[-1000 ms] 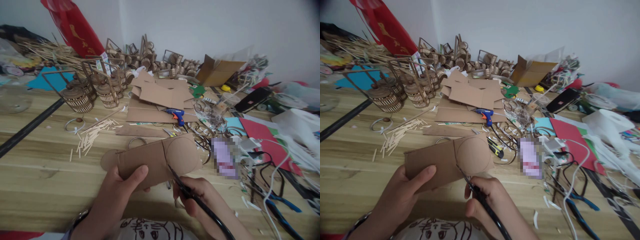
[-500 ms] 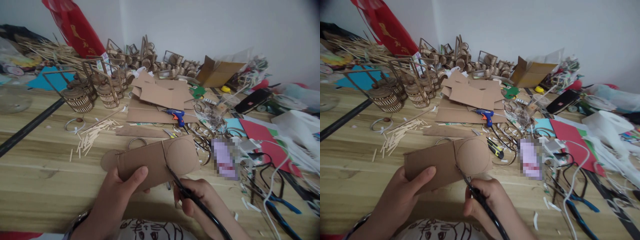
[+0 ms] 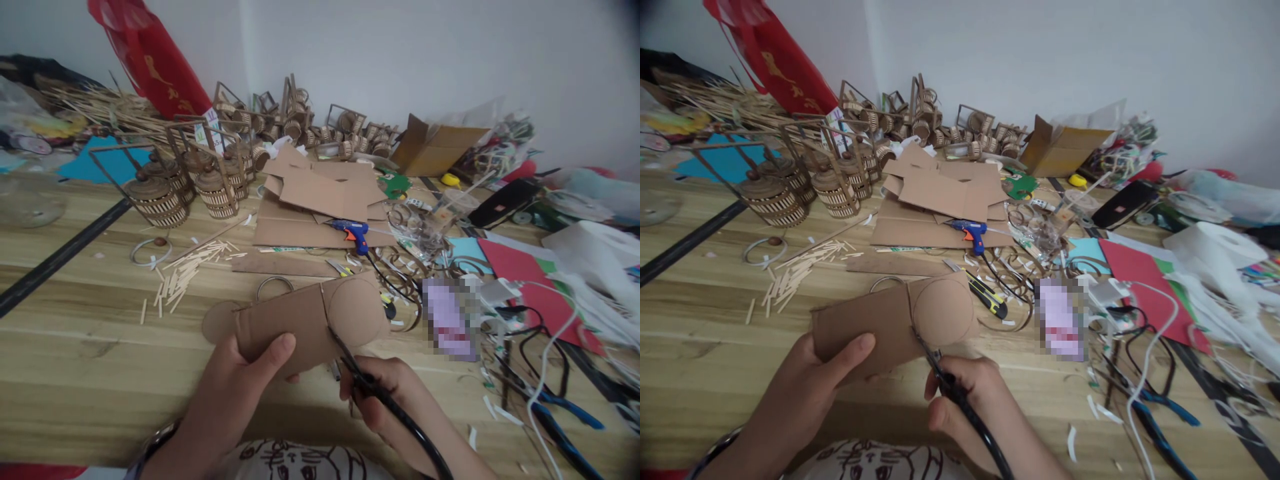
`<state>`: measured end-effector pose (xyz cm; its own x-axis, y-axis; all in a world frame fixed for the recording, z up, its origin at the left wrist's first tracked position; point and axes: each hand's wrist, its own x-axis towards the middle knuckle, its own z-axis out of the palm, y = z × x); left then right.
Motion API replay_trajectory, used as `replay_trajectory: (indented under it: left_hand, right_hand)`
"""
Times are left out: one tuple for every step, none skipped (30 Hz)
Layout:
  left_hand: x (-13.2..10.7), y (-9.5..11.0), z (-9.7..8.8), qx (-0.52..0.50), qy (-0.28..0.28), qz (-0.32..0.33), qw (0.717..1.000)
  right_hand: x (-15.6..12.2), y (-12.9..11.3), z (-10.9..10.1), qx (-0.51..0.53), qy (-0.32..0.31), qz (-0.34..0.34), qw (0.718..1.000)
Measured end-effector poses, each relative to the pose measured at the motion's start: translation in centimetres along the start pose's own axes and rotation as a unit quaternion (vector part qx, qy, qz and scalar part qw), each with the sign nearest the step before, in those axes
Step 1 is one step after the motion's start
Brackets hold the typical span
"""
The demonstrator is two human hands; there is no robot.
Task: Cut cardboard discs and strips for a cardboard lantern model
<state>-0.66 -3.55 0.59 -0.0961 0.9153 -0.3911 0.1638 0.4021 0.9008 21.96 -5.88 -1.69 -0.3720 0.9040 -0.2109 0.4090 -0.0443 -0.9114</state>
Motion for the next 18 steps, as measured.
replay_trajectory:
  left_hand:
    - [-0.1, 0.0, 0.0, 0.007, -0.006, 0.001, 1.0]
    - [-0.2, 0.0, 0.0, 0.014, -0.01, 0.0, 1.0]
    - [-0.3, 0.1, 0.1, 0.019, -0.012, -0.003, 1.0]
    - [-0.4, 0.2, 0.1, 0.023, -0.014, -0.003, 1.0]
    - [-0.4, 0.3, 0.2, 0.025, -0.016, -0.002, 1.0]
    - [-0.5, 0.4, 0.2, 0.026, -0.02, -0.002, 0.999]
    - [-0.5, 0.5, 0.2, 0.025, -0.022, 0.002, 0.999]
    - [-0.5, 0.6, 0.3, 0.023, -0.025, 0.008, 0.999]
    - [-0.5, 0.6, 0.3, 0.019, -0.029, 0.015, 0.999]
    - [-0.5, 0.6, 0.3, 0.014, -0.03, 0.023, 0.999]
    - [-0.5, 0.6, 0.3, 0.009, -0.029, 0.028, 0.999]
    - [-0.5, 0.5, 0.3, 0.005, -0.026, 0.032, 0.999]
    - [-0.6, 0.4, 0.4, 0.002, -0.024, 0.033, 0.999]
    - [-0.6, 0.4, 0.4, 0.0, -0.022, 0.031, 0.999]
    - [-0.6, 0.3, 0.4, -0.001, -0.018, 0.029, 0.999]
    - [-0.7, 0.3, 0.4, 0.0, -0.014, 0.027, 1.0]
    - [-0.8, 0.2, 0.5, 0.001, -0.009, 0.025, 1.0]
    - [-0.8, 0.2, 0.5, 0.003, -0.003, 0.023, 1.0]
  right_hand:
    - [0.0, 0.1, 0.0, -0.002, -0.001, -0.003, 1.0]
    - [0.0, 0.0, 0.0, -0.003, -0.001, -0.005, 1.0]
    - [0.0, 0.0, 0.0, -0.004, -0.002, -0.007, 1.0]
    - [0.0, -0.1, 0.1, -0.005, 0.0, -0.008, 1.0]
    - [0.0, -0.3, 0.1, -0.007, 0.003, -0.009, 1.0]
    - [0.0, -0.4, 0.2, -0.009, 0.008, -0.009, 1.0]
    - [0.0, -0.5, 0.2, -0.01, 0.01, -0.008, 1.0]
    - [0.1, -0.6, 0.3, -0.01, 0.012, -0.007, 1.0]
    - [0.1, -0.7, 0.4, -0.008, 0.015, -0.008, 1.0]
    - [0.1, -0.8, 0.6, -0.006, 0.019, -0.011, 1.0]
    - [0.2, -0.8, 0.7, -0.004, 0.024, -0.016, 1.0]
    - [0.2, -0.9, 0.8, -0.001, 0.029, -0.02, 0.999]
    - [0.2, -0.9, 0.9, 0.001, 0.035, -0.024, 0.999]
    - [0.2, -0.9, 1.0, 0.004, 0.04, -0.027, 0.999]
    - [0.1, -0.9, 1.1, 0.005, 0.042, -0.028, 0.999]
    - [0.1, -0.8, 1.1, 0.005, 0.043, -0.028, 0.999]
    - [0.0, -0.7, 1.2, 0.005, 0.044, -0.029, 0.999]
    - [0.0, -0.6, 1.2, 0.004, 0.044, -0.032, 0.999]
